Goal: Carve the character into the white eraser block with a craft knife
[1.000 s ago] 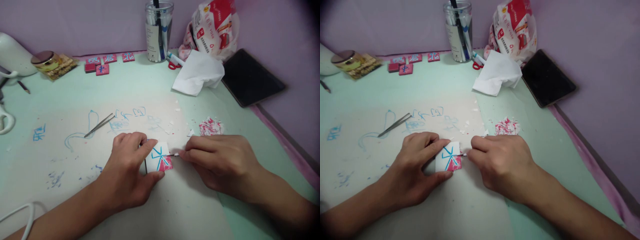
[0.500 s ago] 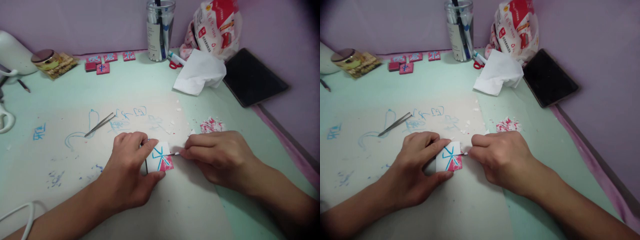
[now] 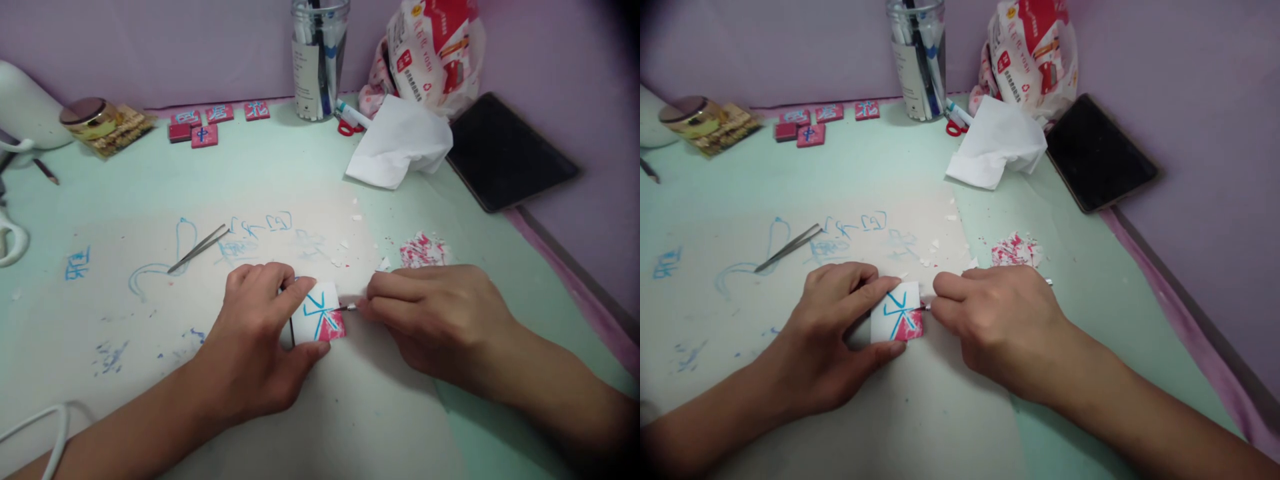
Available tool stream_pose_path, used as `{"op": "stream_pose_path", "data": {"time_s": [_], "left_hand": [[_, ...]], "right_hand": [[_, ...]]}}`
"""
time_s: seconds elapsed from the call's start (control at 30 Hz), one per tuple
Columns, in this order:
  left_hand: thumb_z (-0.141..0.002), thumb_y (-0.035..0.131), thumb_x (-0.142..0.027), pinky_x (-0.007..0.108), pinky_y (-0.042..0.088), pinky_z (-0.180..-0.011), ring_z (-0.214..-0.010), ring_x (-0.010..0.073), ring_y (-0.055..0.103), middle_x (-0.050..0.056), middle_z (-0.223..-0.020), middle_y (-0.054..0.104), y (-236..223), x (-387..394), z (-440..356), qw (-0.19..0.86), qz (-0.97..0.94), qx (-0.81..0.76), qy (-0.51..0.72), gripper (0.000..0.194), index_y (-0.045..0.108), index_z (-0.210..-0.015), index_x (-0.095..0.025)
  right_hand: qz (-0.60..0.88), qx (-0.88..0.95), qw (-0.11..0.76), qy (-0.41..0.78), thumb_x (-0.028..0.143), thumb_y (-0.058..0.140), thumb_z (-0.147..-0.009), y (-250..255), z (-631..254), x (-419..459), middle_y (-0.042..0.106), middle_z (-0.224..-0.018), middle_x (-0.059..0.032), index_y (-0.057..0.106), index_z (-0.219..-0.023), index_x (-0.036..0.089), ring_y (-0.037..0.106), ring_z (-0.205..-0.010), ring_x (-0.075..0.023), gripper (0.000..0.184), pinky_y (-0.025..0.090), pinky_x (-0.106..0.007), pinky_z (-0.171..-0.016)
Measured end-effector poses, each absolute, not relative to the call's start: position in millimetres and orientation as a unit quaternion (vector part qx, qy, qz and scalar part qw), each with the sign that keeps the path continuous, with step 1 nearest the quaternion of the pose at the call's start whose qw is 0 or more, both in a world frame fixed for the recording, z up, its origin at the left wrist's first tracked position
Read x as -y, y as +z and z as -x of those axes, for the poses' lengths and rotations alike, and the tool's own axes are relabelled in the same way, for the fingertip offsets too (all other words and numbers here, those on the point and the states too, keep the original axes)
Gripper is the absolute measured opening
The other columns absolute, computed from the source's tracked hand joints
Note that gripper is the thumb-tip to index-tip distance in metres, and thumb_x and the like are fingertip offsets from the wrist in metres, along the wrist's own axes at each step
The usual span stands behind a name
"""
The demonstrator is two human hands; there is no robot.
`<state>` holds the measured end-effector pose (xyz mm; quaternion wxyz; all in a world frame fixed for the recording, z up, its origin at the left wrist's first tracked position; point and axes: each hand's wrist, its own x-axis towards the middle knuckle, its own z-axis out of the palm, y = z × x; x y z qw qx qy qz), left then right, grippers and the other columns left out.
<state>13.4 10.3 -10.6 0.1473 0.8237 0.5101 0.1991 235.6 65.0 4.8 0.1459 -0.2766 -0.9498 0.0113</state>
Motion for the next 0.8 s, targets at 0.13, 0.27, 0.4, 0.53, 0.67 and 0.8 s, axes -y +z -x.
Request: {"op": "stream_pose_path", "data": {"time_s": [0.13, 0.27, 0.4, 0.53, 0.67, 0.8], "left_hand": [[-0.076, 0.066, -0.031, 0.051, 0.035, -0.088, -0.094, 0.0258, 0.048, 0.009, -0.099, 0.05, -8, -11, -13, 0.152, -0.822, -0.515, 0.191, 0.042, 0.052, -0.113, -0.016], [-0.076, 0.065, -0.032, 0.051, 0.035, -0.087, -0.093, 0.0259, 0.049, 0.009, -0.099, 0.05, -9, -12, -13, 0.151, -0.823, -0.513, 0.191, 0.042, 0.052, -0.113, -0.016], [-0.076, 0.066, -0.032, 0.051, 0.035, -0.086, -0.093, 0.0255, 0.048, 0.009, -0.099, 0.05, -10, -12, -12, 0.149, -0.824, -0.512, 0.192, 0.043, 0.052, -0.114, -0.017], [-0.075, 0.067, -0.032, 0.05, 0.034, -0.087, -0.094, 0.0257, 0.048, 0.009, -0.099, 0.049, -11, -13, -12, 0.144, -0.829, -0.503, 0.197, 0.045, 0.052, -0.114, -0.015], [-0.074, 0.067, -0.028, 0.05, 0.033, -0.088, -0.095, 0.0257, 0.047, 0.009, -0.101, 0.049, -9, -12, -13, 0.151, -0.824, -0.512, 0.189, 0.044, 0.051, -0.113, -0.016], [-0.073, 0.068, -0.028, 0.049, 0.033, -0.088, -0.095, 0.0258, 0.047, 0.009, -0.101, 0.049, -10, -12, -12, 0.146, -0.823, -0.512, 0.195, 0.045, 0.051, -0.113, -0.016]], "right_hand": [[0.289, 0.949, 0.12, 0.025, 0.001, 0.043, -0.069, 12, -233, -64, 0.054, -0.058, 0.0031, 0.056, -0.063, 0.021, 0.038, -0.046, -0.0108, 0.024, 0.012, -0.032, -0.046], [0.299, 0.942, 0.09, 0.119, 0.004, 0.045, -0.073, 16, -233, -72, 0.054, -0.058, 0.0031, 0.06, -0.065, 0.02, 0.036, -0.043, -0.0085, 0.023, 0.015, -0.029, -0.046], [0.302, 0.912, 0.089, 0.261, 0.006, 0.051, -0.075, 13, -234, -82, 0.054, -0.062, 0.0038, 0.061, -0.066, 0.02, 0.044, -0.052, -0.0076, 0.019, 0.024, -0.024, -0.049], [0.322, 0.854, 0.075, 0.402, 0.009, 0.057, -0.074, 8, -240, -90, 0.06, -0.068, 0.0029, 0.062, -0.072, 0.019, 0.052, -0.061, -0.0093, 0.011, 0.034, -0.021, -0.055], [0.326, 0.788, 0.034, 0.521, 0.015, 0.06, -0.076, 9, -251, -97, 0.059, -0.063, 0.0029, 0.061, -0.07, 0.018, 0.052, -0.057, -0.0095, 0.006, 0.038, -0.02, -0.051], [0.353, 0.802, 0.098, 0.472, 0.018, 0.061, -0.077, 10, -253, -95, 0.059, -0.062, 0.0028, 0.061, -0.072, 0.017, 0.05, -0.055, -0.0094, 0.005, 0.038, -0.02, -0.049]]}}
